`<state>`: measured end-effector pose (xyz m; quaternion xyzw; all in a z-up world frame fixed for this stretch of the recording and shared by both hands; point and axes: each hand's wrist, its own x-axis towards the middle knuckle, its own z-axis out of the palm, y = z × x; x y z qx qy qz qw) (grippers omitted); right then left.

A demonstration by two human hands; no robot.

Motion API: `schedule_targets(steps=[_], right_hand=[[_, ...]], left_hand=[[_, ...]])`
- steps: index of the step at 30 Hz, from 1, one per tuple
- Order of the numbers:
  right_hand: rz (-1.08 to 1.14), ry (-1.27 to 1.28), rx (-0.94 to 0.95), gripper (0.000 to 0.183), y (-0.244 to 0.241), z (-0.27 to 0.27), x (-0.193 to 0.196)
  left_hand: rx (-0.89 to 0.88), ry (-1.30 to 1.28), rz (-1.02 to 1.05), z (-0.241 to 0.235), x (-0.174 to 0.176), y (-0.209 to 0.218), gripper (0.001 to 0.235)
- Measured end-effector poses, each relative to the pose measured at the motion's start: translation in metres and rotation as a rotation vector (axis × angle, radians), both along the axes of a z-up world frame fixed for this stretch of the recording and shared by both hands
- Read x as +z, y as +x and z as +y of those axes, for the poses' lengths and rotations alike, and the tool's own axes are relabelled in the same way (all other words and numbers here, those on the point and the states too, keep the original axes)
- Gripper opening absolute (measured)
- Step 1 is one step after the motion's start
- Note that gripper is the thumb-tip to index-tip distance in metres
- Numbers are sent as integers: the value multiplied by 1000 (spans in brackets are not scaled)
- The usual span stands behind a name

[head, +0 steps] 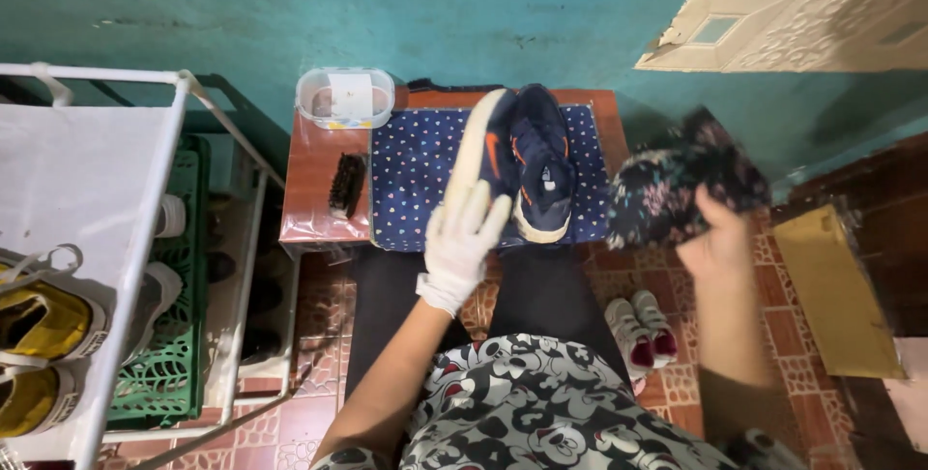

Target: The person cleans a dark blue sneaker with orange accents. They use a patterned cloth to wipe the upper and sides, then use a brush to scrub the white midsole and outsole. The person rotates the shoe to clean different areas and places it on a blue polka-dotted mat on a small table.

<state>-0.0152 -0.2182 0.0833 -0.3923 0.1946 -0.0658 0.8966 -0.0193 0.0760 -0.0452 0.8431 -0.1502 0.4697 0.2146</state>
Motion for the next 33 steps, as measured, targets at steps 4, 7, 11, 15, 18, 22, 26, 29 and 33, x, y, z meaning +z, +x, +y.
schedule_targets(steps=[4,7,11,15,18,22,26,29,33], right_hand=[[-118,-464,-125,32,35,49,15],[-227,-793,-5,31,82,80,12],[-440,-1163,220,17,140,111,4],[-120,-1644,503,36,186,158,-54],[-456,-1542,523,58,166,168,-58],[-569,-1588,690,63,138,153,-59],[-1018,-1916,796,83,87,154,-82],[-941,-1959,726,86,70,154,-123],[-819,-1873,837,92,27,158,-118]], left_hand=[[-27,103,35,-10,-8,-5,52],[-115,-83,42,0,-8,-3,75],[-314,-372,169,9,-28,5,101],[-290,-430,469,16,-20,-5,114],[-296,-509,596,15,-25,-3,117],[-250,-436,607,13,-27,-5,116],[-130,-507,871,12,-38,1,130],[-93,-595,1037,15,-37,3,135],[-139,-813,1046,14,-28,11,123]])
